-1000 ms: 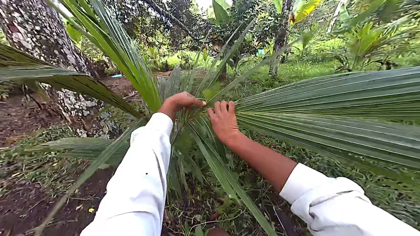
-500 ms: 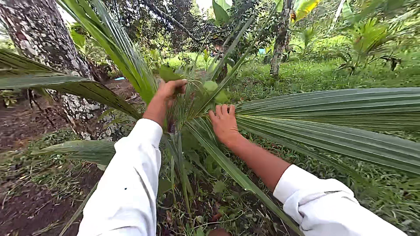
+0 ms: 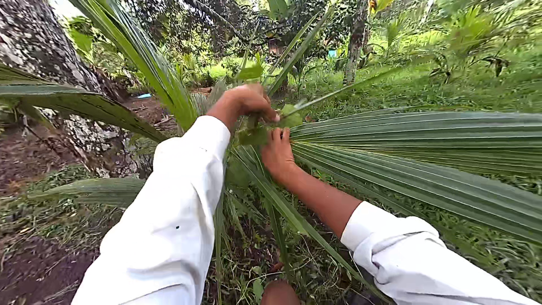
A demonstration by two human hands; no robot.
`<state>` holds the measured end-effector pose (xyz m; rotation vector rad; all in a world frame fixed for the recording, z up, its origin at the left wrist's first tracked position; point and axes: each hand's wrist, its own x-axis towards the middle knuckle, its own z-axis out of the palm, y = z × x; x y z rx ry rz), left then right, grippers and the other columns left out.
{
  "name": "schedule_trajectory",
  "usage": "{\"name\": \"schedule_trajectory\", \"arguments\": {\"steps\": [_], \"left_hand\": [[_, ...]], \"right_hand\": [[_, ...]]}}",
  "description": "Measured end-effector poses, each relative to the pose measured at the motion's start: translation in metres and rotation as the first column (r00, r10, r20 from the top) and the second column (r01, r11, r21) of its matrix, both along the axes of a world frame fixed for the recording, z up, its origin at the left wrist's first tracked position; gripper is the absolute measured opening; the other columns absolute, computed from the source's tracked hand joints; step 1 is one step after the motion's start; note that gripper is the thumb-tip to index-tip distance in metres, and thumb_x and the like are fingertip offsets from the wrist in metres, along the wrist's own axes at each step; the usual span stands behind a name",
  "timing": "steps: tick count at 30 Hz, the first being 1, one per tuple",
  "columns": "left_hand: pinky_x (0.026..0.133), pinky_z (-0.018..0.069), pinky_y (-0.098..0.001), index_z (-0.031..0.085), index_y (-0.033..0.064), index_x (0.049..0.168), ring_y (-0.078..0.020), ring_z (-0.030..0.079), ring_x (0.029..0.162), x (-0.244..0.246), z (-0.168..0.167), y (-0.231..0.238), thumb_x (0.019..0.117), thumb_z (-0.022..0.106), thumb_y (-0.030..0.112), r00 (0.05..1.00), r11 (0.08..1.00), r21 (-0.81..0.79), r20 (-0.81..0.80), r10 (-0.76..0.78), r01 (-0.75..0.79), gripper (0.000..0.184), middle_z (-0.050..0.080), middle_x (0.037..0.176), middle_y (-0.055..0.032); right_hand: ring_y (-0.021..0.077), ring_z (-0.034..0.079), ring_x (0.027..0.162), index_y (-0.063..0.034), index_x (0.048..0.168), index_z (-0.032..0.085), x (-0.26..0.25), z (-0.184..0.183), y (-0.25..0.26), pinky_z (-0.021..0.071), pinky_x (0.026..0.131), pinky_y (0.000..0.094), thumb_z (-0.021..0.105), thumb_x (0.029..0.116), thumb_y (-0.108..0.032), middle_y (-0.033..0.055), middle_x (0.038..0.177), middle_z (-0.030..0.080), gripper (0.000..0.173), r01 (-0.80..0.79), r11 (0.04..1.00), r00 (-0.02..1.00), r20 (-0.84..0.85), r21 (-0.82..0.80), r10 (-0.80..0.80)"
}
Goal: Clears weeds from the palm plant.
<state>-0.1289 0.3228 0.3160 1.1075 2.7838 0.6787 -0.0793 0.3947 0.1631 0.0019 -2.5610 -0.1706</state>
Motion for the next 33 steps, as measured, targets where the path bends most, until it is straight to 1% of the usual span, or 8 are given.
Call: {"name": "schedule_trajectory", "arguments": {"steps": [3,6,10,14,17,24,28,33], "left_hand": [[0.079,0.0546,-0.0461,0.059,-0.0032,0.13,-0.0251,0.065,0.083,0.009,0.001,0.032,0.0882,0.074,0.006,0.99,0.985,-0.169,-0.131,-0.06,0.038,0.046,0.067,0.1,-0.018],[0.09,0.055,-0.0442,0.058,-0.0028,0.131,-0.0247,0.068,0.099,0.039,0.0,0.042,0.0841,0.073,-0.005,0.966,0.973,0.056,-0.147,-0.213,0.224,0.049,0.068,0.114,-0.0185],[0.089,0.0547,-0.0341,0.059,-0.0018,0.131,-0.0156,0.066,0.099,0.079,-0.021,0.046,0.0919,0.069,0.001,0.913,0.895,0.184,-0.079,-0.399,0.407,0.04,0.067,0.115,-0.0144],[0.098,0.0505,-0.0539,0.049,-0.007,0.137,-0.0359,0.065,0.111,0.074,-0.018,0.049,0.1014,0.063,0.019,0.963,0.958,0.182,-0.194,-0.185,0.22,0.046,0.063,0.121,-0.027],[0.091,0.0536,-0.0469,0.05,-0.0022,0.133,-0.0267,0.066,0.102,0.068,-0.004,0.044,0.11,0.045,0.031,0.987,0.942,0.297,-0.07,-0.142,0.156,0.041,0.063,0.116,-0.0203],[0.098,0.0492,-0.0528,0.055,-0.0029,0.136,-0.0319,0.063,0.115,-0.017,-0.032,0.028,0.1133,0.028,0.036,0.996,0.894,0.446,-0.084,-0.003,0.04,0.052,0.062,0.129,-0.0233],[0.104,0.0432,-0.0557,0.055,-0.0013,0.139,-0.0353,0.056,0.123,-0.042,-0.071,0.017,0.1116,0.039,0.022,0.988,0.974,0.224,0.151,-0.005,-0.029,0.04,0.058,0.136,-0.025],[0.108,0.0411,-0.0543,0.046,0.0068,0.151,-0.0332,0.052,0.132,-0.052,-0.081,0.01,0.1095,0.047,0.029,0.954,0.993,0.104,0.289,-0.075,0.046,0.048,0.052,0.147,-0.0213]], "right_hand": [[0.0534,0.041,0.139,0.008,0.138,0.057,0.004,0.002,0.0,0.0224,0.116,0.069,0.056,0.0919,0.013,0.035,0.143,0.051,0.046,-0.02,0.999,0.999,0.034,-0.029,0.021],[0.0544,0.036,0.143,0.0128,0.133,0.059,0.007,0.004,0.005,0.02,0.118,0.071,0.052,0.0996,0.004,0.036,0.149,0.045,0.036,-0.038,0.996,0.998,0.05,-0.076,0.041],[0.046,0.063,0.119,0.008,0.133,0.06,0.014,0.003,0.009,0.0515,0.094,0.0619,0.053,0.0994,0.004,0.0287,0.132,0.062,0.034,-0.058,0.985,0.998,0.024,-0.163,0.063],[0.0477,0.059,0.123,0.0036,0.139,0.056,0.014,0.009,0.018,0.0384,0.106,0.0681,0.057,0.0961,0.005,0.029,0.126,0.065,0.043,-0.064,0.976,0.998,-0.013,-0.207,0.062],[0.0486,0.05,0.133,-0.0024,0.155,0.04,0.02,0.02,0.027,0.0308,0.11,0.0705,0.068,0.0922,-0.007,0.0292,0.137,0.058,0.068,-0.043,0.946,0.996,0.061,-0.322,0.066],[0.0479,0.054,0.129,0.0015,0.139,0.06,0.03,0.021,0.049,0.0451,0.102,0.0641,0.049,0.1044,-0.011,0.03,0.159,0.033,0.038,-0.046,0.9,0.994,0.072,-0.433,0.085],[0.0432,0.064,0.116,-0.0086,0.165,0.018,0.029,0.026,0.063,0.0547,0.093,0.0548,0.052,0.0999,-0.005,0.0261,0.167,0.016,0.074,-0.023,0.869,0.998,0.046,-0.494,0.052],[0.0498,0.049,0.134,-0.0182,0.163,0.033,0.038,0.048,0.089,0.0348,0.102,0.0748,0.049,0.1062,-0.028,0.0245,0.155,0.045,0.059,0.139,0.903,0.986,0.142,-0.406,-0.088]]}}
